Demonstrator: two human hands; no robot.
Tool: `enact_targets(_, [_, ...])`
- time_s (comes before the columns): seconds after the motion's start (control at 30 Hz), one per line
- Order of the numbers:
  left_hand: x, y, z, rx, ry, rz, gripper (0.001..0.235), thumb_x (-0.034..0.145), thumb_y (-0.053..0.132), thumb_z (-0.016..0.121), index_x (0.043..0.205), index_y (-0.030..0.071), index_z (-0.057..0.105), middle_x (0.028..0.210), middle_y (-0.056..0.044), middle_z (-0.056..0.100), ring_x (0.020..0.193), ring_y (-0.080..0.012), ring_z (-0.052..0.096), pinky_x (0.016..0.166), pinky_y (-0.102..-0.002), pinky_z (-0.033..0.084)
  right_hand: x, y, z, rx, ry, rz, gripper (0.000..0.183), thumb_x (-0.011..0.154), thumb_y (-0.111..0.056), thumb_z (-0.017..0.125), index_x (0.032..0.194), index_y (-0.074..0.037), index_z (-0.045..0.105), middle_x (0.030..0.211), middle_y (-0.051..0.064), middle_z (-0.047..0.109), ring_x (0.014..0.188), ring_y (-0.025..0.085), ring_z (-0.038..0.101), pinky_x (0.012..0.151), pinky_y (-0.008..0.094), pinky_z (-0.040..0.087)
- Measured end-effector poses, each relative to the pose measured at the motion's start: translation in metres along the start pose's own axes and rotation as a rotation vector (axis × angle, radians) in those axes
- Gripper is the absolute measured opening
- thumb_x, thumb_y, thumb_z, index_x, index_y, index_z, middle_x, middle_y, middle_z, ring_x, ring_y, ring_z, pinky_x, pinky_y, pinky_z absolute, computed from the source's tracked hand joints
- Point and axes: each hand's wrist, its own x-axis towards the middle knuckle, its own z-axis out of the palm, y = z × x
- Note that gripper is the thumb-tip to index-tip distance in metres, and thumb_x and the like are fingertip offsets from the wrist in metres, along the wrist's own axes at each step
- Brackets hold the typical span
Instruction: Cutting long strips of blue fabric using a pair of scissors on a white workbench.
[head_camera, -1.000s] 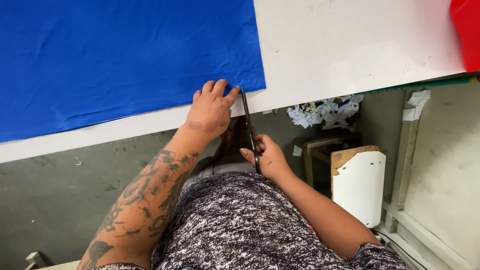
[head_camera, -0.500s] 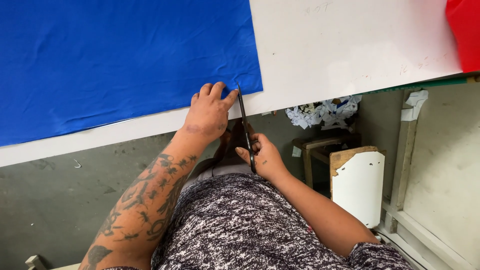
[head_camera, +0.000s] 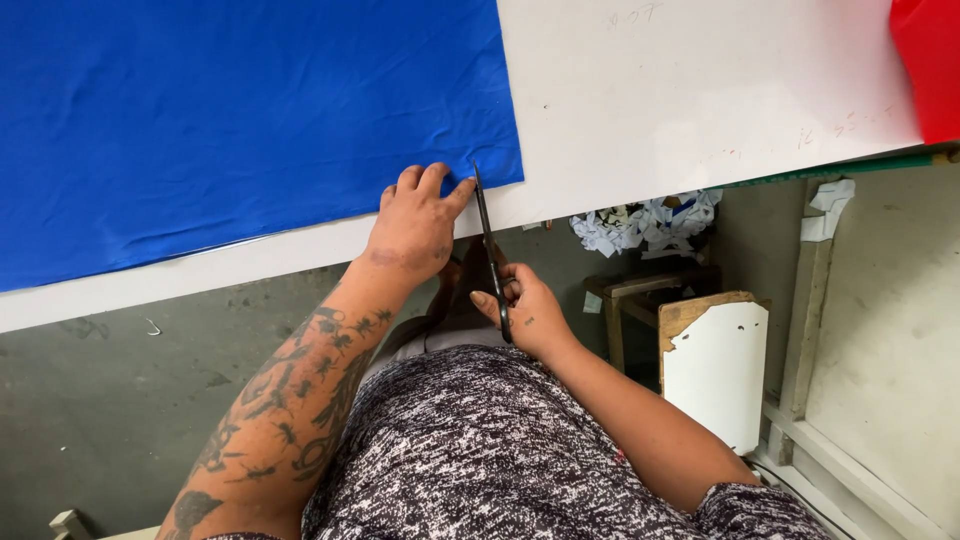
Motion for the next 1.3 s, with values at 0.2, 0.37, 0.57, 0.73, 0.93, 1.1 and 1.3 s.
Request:
enact_targets(0.2, [0.0,0.001,-0.002,0.004,-0.018,-0.005,0.057,0.106,0.023,0.057,0.161,0.033,0.047,0.155,-0.009,0.041,0.145,-0.0367,0.039,0.113,-0.055,0.046,0.001,-0.005,0.0,0.004,-0.014,-0.004,0.074,0.085,-0.049,0.09,0.132,0.0,0.061,0.076,0.007,0.07,0.061,0.018,0.072,0.065,0.027,0.053])
enact_targets(0.37, [0.0,0.0,-0.005,-0.018,-0.018,-0.001,0.057,0.106,0.021,0.055,0.161,0.031,0.047,0.155,-0.01,0.041,0.146,-0.0376,0.039,0.113,-0.056,0.046,0.004,-0.008,-0.002,-0.003,-0.018,-0.02,0.074,0.086,-0.049,0.09,0.132,0.001,0.061,0.077,0.008,0.069,0.062,0.018,0.072,0.065,0.028,0.053])
enact_targets(0.57, [-0.003,0.001,-0.006,-0.03,-0.013,0.005,0.057,0.106,0.018,0.054,0.161,0.031,0.047,0.155,-0.011,0.041,0.146,-0.0385,0.039,0.113,-0.056,0.046,0.004,-0.008,0.0,-0.028,-0.011,-0.009,0.074,0.085,-0.051,0.09,0.131,0.0,0.062,0.076,0.007,0.071,0.063,0.019,0.073,0.067,0.029,0.053])
enact_targets(0.73, [-0.003,0.001,-0.005,-0.019,-0.007,0.005,0.057,0.105,0.018,0.055,0.161,0.03,0.048,0.155,-0.011,0.042,0.145,-0.0384,0.04,0.113,-0.056,0.046,0.004,-0.011,-0.001,-0.055,-0.003,-0.004,0.074,0.085,-0.053,0.089,0.131,-0.002,0.062,0.075,0.006,0.07,0.063,0.019,0.073,0.068,0.029,0.053])
enact_targets(0.93, [-0.004,0.0,-0.004,-0.045,0.005,0.001,0.06,0.104,0.015,0.055,0.161,0.031,0.047,0.155,-0.011,0.041,0.145,-0.0389,0.038,0.114,-0.057,0.044,0.005,-0.009,-0.002,-0.094,0.012,-0.003,0.07,0.086,-0.055,0.087,0.125,-0.001,0.065,0.069,0.007,0.069,0.061,0.023,0.072,0.066,0.034,0.052])
enact_targets(1.1, [-0.004,0.002,-0.006,-0.021,-0.008,-0.003,0.062,0.102,0.013,0.056,0.161,0.031,0.048,0.155,-0.011,0.04,0.145,-0.0391,0.038,0.113,-0.057,0.045,0.007,-0.002,-0.001,-0.062,0.021,0.019,0.061,0.086,-0.051,0.088,0.12,-0.005,0.066,0.062,0.002,0.067,0.053,0.016,0.069,0.06,0.027,0.05])
enact_targets(1.3, [-0.002,0.002,0.001,-0.059,0.028,-0.009,0.056,0.102,0.018,0.059,0.156,0.03,0.054,0.155,-0.01,0.041,0.148,-0.0372,0.038,0.115,-0.058,0.044,0.002,-0.012,-0.003,-0.051,-0.024,0.058,0.07,0.086,-0.053,0.088,0.127,-0.003,0.063,0.064,0.004,0.068,0.055,0.016,0.071,0.061,0.027,0.051])
